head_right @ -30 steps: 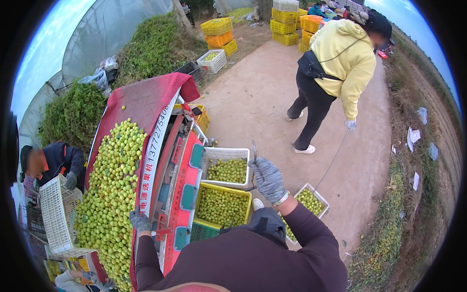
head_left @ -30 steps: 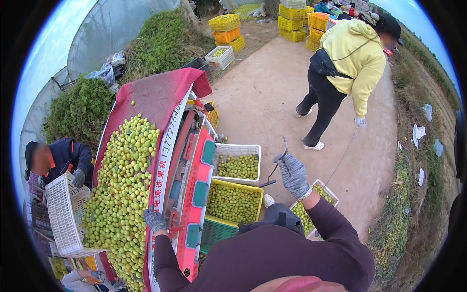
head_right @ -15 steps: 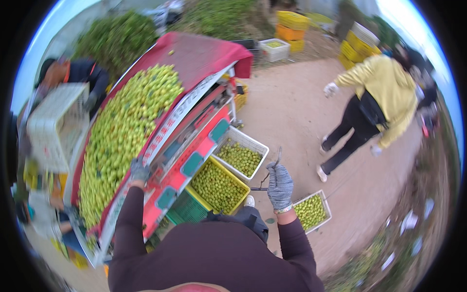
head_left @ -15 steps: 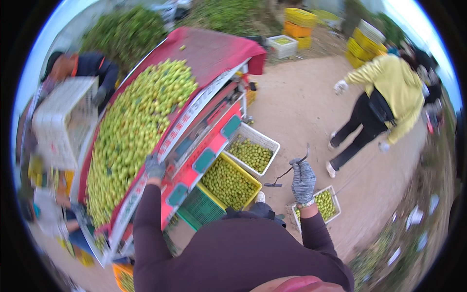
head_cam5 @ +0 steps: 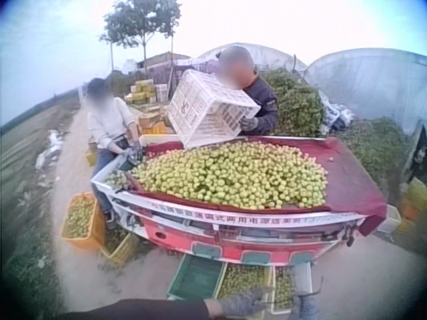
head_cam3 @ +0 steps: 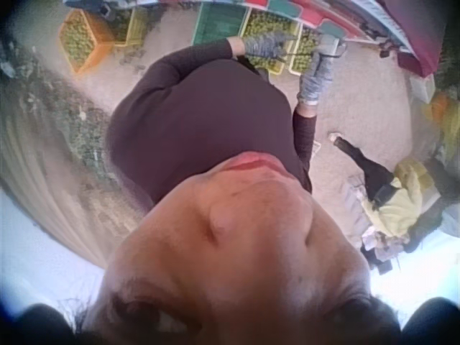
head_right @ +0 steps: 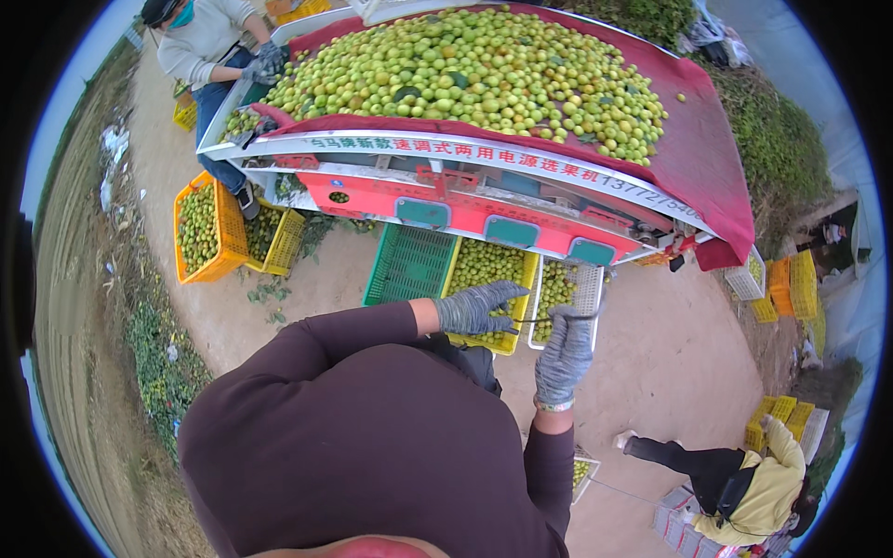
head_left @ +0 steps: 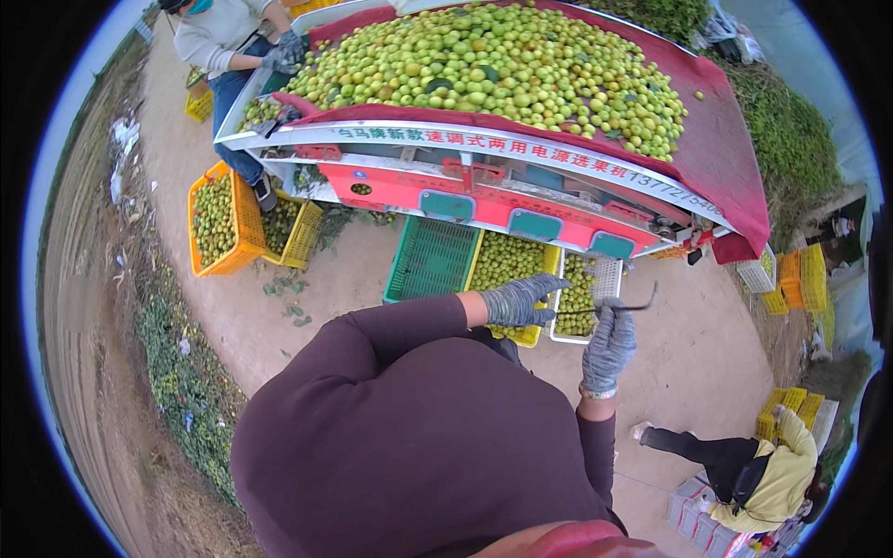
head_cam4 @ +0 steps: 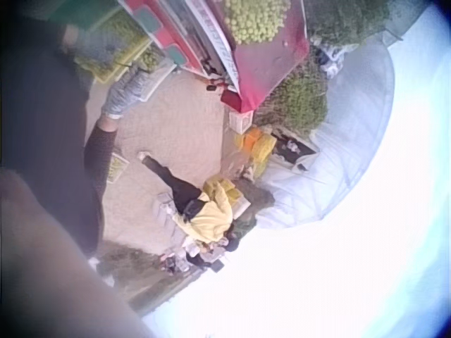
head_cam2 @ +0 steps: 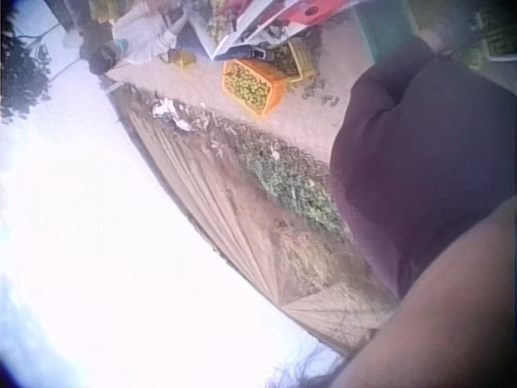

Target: The person sorts green plums on a red conveyor belt, removing leaves and placing the fruit into yellow and white crates. The person also moves and stacks empty crates and uses a long metal hook to adjust the conveyor belt.

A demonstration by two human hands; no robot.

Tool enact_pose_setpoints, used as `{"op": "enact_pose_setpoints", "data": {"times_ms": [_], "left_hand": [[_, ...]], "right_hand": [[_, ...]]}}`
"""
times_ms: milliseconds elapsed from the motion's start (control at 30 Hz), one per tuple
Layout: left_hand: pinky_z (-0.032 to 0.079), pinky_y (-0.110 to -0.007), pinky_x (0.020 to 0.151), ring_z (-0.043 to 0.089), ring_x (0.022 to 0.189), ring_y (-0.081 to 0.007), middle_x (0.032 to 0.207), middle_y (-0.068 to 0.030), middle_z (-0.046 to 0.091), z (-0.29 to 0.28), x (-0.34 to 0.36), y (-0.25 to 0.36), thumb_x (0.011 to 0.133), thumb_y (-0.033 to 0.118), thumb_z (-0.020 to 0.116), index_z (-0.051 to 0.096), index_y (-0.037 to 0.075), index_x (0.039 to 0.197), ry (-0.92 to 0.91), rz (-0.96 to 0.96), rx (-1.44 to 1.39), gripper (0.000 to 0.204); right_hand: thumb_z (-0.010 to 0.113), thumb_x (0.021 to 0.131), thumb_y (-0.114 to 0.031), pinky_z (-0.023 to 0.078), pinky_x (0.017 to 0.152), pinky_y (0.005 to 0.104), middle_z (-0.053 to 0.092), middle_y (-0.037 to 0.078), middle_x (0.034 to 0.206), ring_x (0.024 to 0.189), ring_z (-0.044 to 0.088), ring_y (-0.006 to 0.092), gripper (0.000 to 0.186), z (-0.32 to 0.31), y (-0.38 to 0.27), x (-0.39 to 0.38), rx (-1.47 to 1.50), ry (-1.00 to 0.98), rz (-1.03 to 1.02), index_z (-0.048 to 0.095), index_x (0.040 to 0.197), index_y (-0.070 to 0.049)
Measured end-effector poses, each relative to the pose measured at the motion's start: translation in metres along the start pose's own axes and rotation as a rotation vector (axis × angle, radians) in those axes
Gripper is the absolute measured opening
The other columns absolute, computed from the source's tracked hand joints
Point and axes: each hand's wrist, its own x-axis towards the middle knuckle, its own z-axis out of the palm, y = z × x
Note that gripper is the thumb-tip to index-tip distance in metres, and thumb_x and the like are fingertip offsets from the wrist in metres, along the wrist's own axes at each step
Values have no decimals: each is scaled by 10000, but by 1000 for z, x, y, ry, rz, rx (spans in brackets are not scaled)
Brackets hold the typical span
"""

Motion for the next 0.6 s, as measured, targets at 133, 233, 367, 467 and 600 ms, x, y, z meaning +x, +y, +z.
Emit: {"op": "enact_pose_setpoints", "data": {"times_ms": [133,233,367,467,600], "left_hand": [[466,-420,987,538,1181,-377,1328,-216,493,-25,-41,-5,922,273,613,411,72,1418,81,25,4,572],[509,-436,888,587,1058,-392,1177,-214,574,-51,-77,-21,940,239,588,485,66,1346,234,54,-36,453],[528,-434,765,623,887,-382,994,-182,625,-84,-123,-52,930,207,609,576,50,1193,391,86,36,307],[533,-429,704,628,814,-379,893,-176,640,-106,-156,-78,930,185,600,622,45,1074,424,71,90,201],[521,-448,678,627,796,-382,884,-184,647,-133,-193,-102,914,171,610,634,40,997,394,220,178,158]], "right_hand": [[574,930,-12,519,734,356,683,131,900,793,663,264,138,60,-46,8,10,-90,-186,650,1046,-4],[575,932,-20,521,732,352,685,134,898,805,669,277,133,101,-85,3,82,-142,-178,650,1042,-10],[571,934,-19,521,735,343,689,127,899,806,671,268,128,156,-126,-11,102,-121,-167,645,1038,-16],[565,938,-14,520,747,334,686,120,905,816,669,239,129,192,-153,-30,216,-135,-101,644,1039,-18],[582,921,-7,510,767,323,669,125,972,856,646,218,151,225,-178,-54,217,-131,-40,632,1063,-15]]}}
